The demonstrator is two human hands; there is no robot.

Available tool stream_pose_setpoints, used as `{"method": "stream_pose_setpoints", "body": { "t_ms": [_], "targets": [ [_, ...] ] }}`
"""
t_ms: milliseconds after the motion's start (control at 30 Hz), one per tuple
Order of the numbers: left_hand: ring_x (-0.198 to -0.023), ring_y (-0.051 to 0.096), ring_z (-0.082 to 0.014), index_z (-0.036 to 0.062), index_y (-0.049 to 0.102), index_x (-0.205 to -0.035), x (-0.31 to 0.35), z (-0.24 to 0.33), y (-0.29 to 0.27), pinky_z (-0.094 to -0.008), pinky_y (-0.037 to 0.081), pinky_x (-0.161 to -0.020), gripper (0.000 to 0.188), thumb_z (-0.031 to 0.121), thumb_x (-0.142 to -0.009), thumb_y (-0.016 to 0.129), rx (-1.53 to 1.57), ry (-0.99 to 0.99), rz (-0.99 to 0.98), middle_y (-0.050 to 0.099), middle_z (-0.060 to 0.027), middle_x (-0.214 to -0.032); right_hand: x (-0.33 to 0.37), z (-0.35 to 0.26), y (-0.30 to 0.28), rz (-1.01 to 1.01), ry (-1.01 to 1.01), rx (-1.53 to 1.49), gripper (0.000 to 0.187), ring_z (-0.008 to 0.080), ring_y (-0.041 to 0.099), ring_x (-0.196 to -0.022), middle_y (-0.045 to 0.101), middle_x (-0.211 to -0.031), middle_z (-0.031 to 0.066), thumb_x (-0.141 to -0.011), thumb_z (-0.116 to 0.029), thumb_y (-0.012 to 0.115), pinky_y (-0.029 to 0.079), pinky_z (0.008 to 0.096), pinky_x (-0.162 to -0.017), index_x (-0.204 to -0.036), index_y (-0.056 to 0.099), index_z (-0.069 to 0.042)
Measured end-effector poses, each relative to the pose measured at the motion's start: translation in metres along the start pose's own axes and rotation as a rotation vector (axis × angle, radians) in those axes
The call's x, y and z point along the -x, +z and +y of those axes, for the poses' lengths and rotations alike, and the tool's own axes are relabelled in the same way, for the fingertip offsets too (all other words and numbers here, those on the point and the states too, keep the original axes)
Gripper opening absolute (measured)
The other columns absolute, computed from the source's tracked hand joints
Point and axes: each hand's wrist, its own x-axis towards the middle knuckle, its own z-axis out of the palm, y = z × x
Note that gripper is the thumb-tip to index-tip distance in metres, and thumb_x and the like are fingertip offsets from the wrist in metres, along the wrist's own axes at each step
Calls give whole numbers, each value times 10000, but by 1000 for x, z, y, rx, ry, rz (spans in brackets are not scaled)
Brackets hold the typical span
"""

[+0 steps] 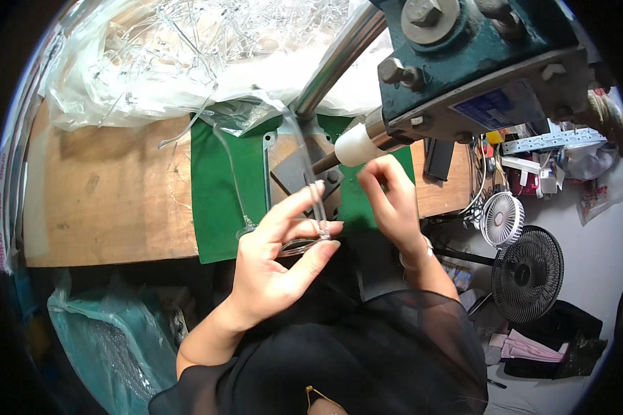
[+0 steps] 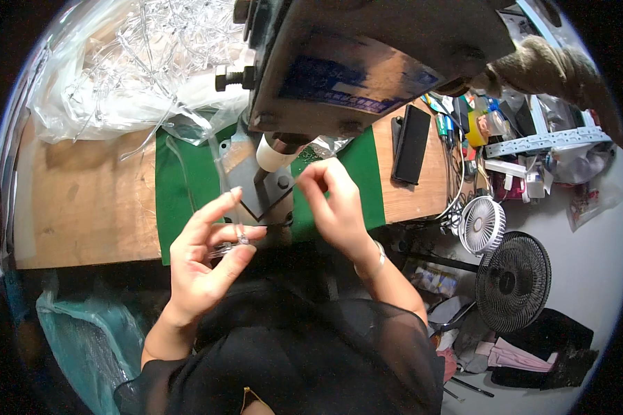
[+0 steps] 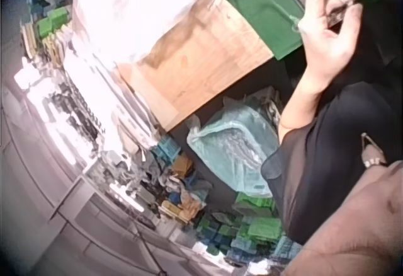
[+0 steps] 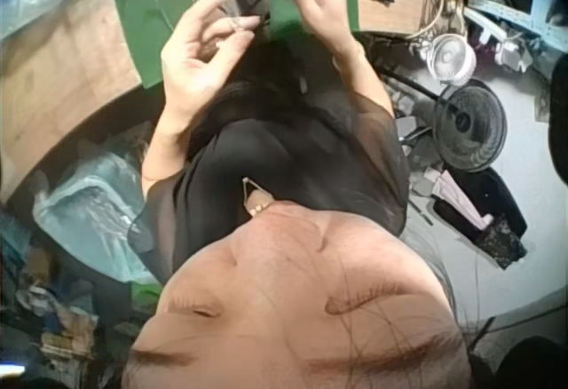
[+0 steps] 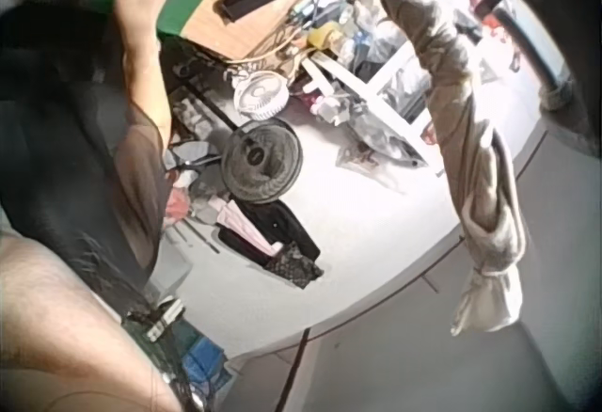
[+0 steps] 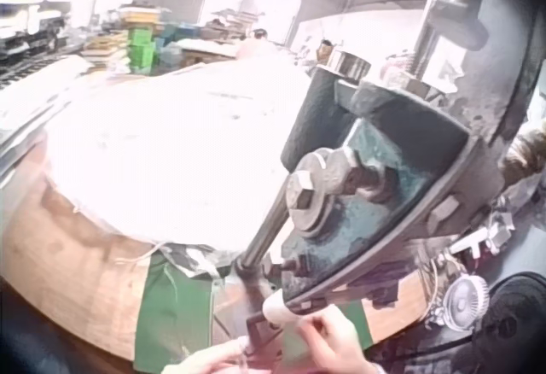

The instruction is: The person repeatedly picks up clear plastic glasses frames, places them on a green mat under a press machine, and operates the machine to press a component onto each frame. The person then removes the frame and repeats the process with additional frames from a nearby pile.

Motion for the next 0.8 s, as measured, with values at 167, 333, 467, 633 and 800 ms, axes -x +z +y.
{"method": "stream_pose_setpoints", "body": {
  "t_ms": [167,333,467,633,800],
  "targets": [
    [-818,581,-86,-26,450,-1185,1,8,1,-216,443,-756,491,-7,-731,636,-22,-8,-64,611,-67,-920,3,-59,4,-332,-571,-8,137,207,515,-662,538,-766,56,-694,-20,646,427,282,-599,-778,541,-45],
    [-783,575,-75,-22,461,-1179,4,11,-4,-216,444,-749,488,-8,-726,640,-21,-22,-57,613,-59,-885,-1,-55,7,-372,-585,-41,112,201,532,-661,571,-732,54,-684,-43,665,429,279,-588,-753,577,-43],
    [-776,573,-73,-24,461,-1179,5,11,-7,-218,449,-737,491,-10,-723,641,-42,-33,-68,620,-66,-868,-3,-57,8,-370,-602,-51,113,189,545,-650,590,-729,59,-673,-57,682,434,269,-584,-746,598,-38],
    [-763,580,-77,-28,458,-1179,3,10,-2,-216,456,-716,499,-5,-717,647,-116,60,-43,630,-75,-832,0,-49,9,-364,-484,-184,116,179,552,-661,594,-739,59,-676,-50,685,440,262,-591,-757,604,-36],
    [-758,595,-93,-26,454,-1184,2,5,-2,-214,462,-709,514,0,-710,652,-3,-7,-67,632,-84,-822,-4,-54,4,-403,-519,-130,124,184,548,-660,585,-728,63,-674,-38,681,438,267,-589,-764,597,-35]
  ]
}}
